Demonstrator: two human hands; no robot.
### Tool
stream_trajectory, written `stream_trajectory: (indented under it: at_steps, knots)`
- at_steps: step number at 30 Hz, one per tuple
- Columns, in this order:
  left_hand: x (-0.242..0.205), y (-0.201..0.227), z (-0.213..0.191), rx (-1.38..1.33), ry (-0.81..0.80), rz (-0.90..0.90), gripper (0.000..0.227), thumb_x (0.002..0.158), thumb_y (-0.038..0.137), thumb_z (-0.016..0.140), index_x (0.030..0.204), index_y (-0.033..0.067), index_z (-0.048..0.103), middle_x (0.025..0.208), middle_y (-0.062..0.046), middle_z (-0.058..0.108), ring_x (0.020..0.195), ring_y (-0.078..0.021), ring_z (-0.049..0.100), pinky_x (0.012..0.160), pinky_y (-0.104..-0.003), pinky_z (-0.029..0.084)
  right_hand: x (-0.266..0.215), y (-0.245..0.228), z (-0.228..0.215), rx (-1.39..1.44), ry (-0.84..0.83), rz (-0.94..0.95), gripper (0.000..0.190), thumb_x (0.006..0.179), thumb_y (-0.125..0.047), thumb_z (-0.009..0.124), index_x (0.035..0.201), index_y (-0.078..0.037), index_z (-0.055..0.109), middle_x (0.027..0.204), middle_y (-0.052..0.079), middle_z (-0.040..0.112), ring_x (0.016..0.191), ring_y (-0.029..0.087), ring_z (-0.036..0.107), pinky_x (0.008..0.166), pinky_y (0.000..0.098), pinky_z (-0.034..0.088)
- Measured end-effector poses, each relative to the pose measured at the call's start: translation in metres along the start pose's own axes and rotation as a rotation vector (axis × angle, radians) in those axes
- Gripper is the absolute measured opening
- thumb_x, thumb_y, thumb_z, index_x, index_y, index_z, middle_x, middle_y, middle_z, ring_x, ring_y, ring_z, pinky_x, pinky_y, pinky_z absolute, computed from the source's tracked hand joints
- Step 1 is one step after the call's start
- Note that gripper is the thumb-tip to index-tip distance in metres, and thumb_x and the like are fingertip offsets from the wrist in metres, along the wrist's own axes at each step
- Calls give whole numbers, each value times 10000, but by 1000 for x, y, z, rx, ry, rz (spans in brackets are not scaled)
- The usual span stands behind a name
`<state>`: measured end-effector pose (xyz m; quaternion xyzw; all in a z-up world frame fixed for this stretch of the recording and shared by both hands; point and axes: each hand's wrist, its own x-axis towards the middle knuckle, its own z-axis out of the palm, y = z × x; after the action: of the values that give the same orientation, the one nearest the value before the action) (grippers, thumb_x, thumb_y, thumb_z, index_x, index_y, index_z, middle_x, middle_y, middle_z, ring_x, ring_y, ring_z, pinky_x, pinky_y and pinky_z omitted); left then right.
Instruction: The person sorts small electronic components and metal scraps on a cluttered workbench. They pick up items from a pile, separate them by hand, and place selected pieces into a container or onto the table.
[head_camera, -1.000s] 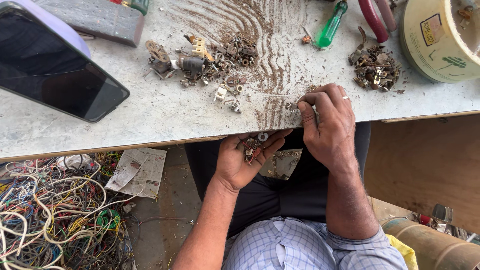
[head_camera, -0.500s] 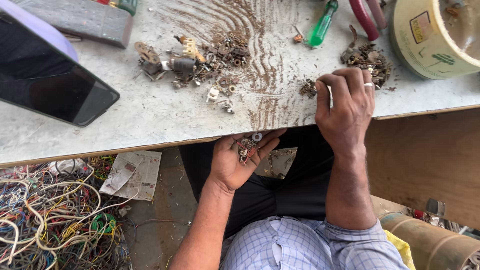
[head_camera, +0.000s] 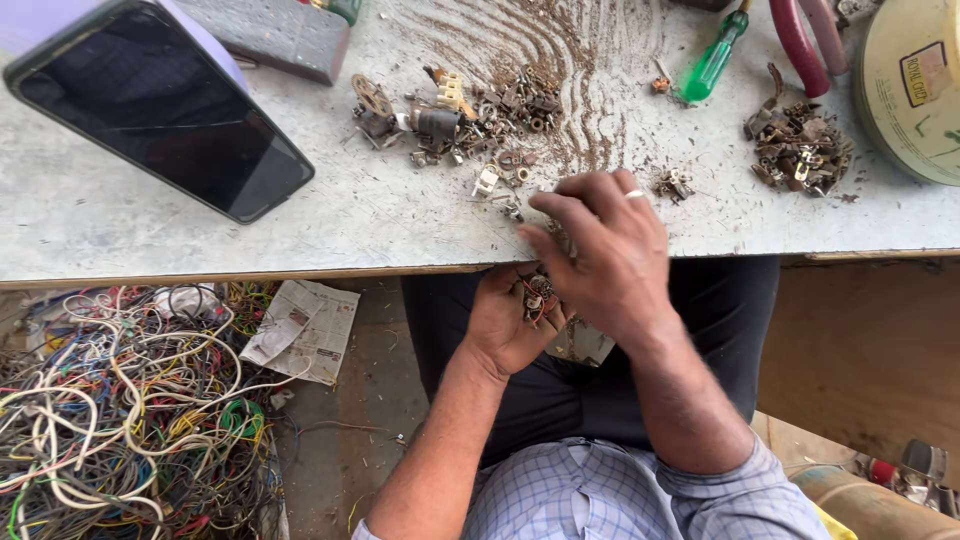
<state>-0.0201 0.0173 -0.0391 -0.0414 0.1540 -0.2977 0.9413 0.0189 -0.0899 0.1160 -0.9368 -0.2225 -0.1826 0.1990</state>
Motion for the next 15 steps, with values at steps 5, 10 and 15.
stream_trajectory:
  at_steps: [5,10,15]
  knots:
    - [0,3,1,-15,-17,8,198,1062,210,573,1179,87,676,1083,-22,735,1002,-151,692,902,-319,570,10,-11,2,19,-1,16,176,905,-154,816,1048,-82,743,1013,65,652,969,287,615,796,423,511]
    - [-4,0,21,42,-69,16,276,1028,247,582,1223,59,639,1145,-78,720,1081,-233,702,983,-430,586,3,-6,-6,206,91,83,110,954,-50,751,1054,-43,706,1038,85,648,974,273,656,822,388,534]
    - [-9,2,45,48,-155,-5,492,1025,249,612,1417,-43,552,1352,-204,644,1276,-364,625,1153,-490,521,-6,4,-26,392,79,230,26,1026,-4,648,1039,15,660,1009,96,658,870,200,653,745,318,515]
